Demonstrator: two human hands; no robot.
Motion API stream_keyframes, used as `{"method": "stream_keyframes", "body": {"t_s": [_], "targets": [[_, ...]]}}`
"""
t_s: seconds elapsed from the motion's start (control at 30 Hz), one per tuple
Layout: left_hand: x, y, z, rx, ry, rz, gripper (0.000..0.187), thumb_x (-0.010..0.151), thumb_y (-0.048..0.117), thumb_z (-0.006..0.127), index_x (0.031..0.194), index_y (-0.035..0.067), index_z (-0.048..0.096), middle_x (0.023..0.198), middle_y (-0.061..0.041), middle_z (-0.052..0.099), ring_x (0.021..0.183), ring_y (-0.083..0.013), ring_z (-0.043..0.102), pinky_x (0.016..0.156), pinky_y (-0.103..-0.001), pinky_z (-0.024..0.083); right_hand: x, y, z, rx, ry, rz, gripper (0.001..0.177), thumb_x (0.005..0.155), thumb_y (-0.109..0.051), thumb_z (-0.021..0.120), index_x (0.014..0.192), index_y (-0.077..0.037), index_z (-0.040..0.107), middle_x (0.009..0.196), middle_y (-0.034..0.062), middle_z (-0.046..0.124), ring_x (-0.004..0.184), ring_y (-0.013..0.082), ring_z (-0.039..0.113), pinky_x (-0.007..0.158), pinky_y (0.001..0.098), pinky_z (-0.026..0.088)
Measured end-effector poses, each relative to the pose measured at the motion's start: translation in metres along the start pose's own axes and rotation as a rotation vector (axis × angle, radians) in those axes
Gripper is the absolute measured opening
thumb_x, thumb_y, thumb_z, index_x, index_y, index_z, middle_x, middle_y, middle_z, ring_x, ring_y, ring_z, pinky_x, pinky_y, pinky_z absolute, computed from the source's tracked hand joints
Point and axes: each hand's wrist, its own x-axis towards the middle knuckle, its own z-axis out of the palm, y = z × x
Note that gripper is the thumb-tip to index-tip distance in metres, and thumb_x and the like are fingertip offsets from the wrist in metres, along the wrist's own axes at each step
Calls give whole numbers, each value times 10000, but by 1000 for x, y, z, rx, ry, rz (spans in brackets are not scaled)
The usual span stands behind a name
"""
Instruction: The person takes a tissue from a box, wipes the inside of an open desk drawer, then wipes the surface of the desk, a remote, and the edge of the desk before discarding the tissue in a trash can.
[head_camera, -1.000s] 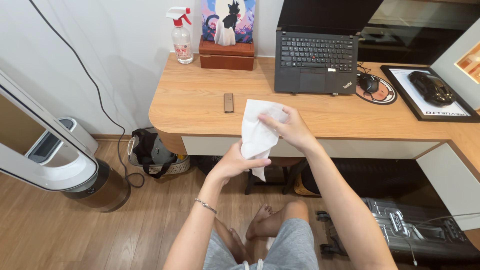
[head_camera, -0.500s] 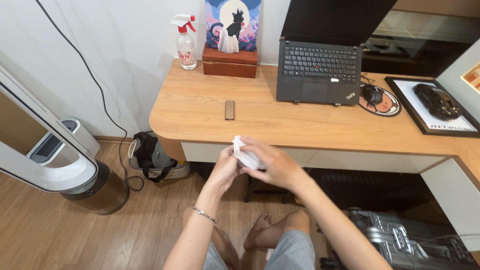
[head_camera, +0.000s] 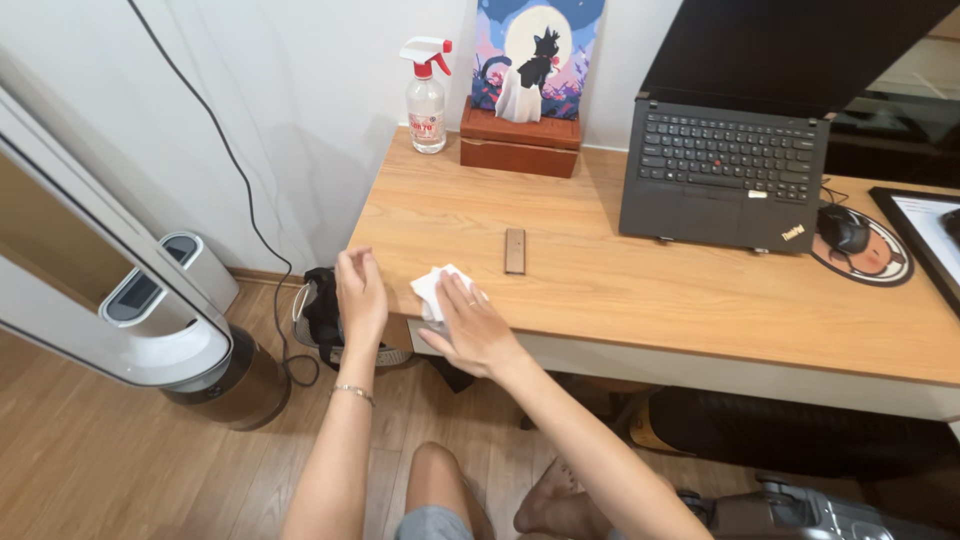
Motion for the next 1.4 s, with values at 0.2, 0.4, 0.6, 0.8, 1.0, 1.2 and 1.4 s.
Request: {"method": "stream_keyframes", "body": {"t_s": [0.2, 0.4, 0.6, 0.8, 1.0, 1.2, 1.4], "targets": [[40, -3, 20, 402, -50, 60, 195, 1058, 124, 441, 1176, 23, 558, 1232, -179, 606, 1165, -342, 592, 995, -455, 461, 103, 35, 18, 53, -312, 186, 723, 1048, -548, 182, 1611, -96, 173, 1693, 168, 47, 1569, 310, 38, 1262, 446, 53], [40, -5, 29, 703, -5, 218, 107, 984, 65, 509, 1077, 44, 557, 1096, -140, 613, 1166, -319, 590, 1036, -451, 443, 209, 127, 60, 24, -246, 230, 654, 1047, -420, 191, 1626, -118, 205, 1721, 135, 55, 1587, 290, 43, 1288, 422, 54], [44, -2, 29, 625, 70, 248, 124, 999, 89, 479, 1082, 23, 544, 1090, -161, 606, 1126, -350, 589, 981, -469, 453, 263, 136, 81, 38, -220, 379, 658, 1026, -417, 223, 1636, -169, 198, 1724, 110, 36, 1596, 259, 20, 1293, 411, 41], [44, -4, 30, 525, 60, 147, 228, 1088, 203, 450, 1140, 0, 540, 1145, -197, 602, 1084, -387, 594, 916, -493, 469, 218, 68, 62, 51, -353, 306, 646, 1045, -434, 186, 1630, -161, 157, 1716, 108, 15, 1582, 262, -15, 1279, 433, 4], [43, 2, 31, 396, 159, 353, 257, 1090, 234, 452, 1201, 19, 541, 1270, -196, 608, 1147, -394, 599, 913, -474, 498, 119, 27, 61, 45, -232, 174, 656, 1048, -421, 232, 1637, -135, 191, 1708, 158, 58, 1579, 296, 24, 1279, 430, 43], [54, 49, 140, 833, -580, 198, 602, 945, 550, 603, 1226, 20, 545, 1069, -207, 707, 1003, -393, 681, 830, -517, 538, 70, 23, 79, -3, 25, 73, 588, 1073, -370, 384, 1580, -79, 324, 1675, 219, 204, 1570, 366, 146, 1270, 473, 95], [19, 60, 191, 1058, -669, -26, 547, 880, 613, 634, 1111, 122, 698, 1039, -100, 762, 951, -273, 734, 749, -451, 527, 25, -4, 72, -88, 164, 131, 624, 985, -394, 485, 1536, -107, 426, 1640, 196, 312, 1542, 367, 244, 1266, 517, 147]]}}
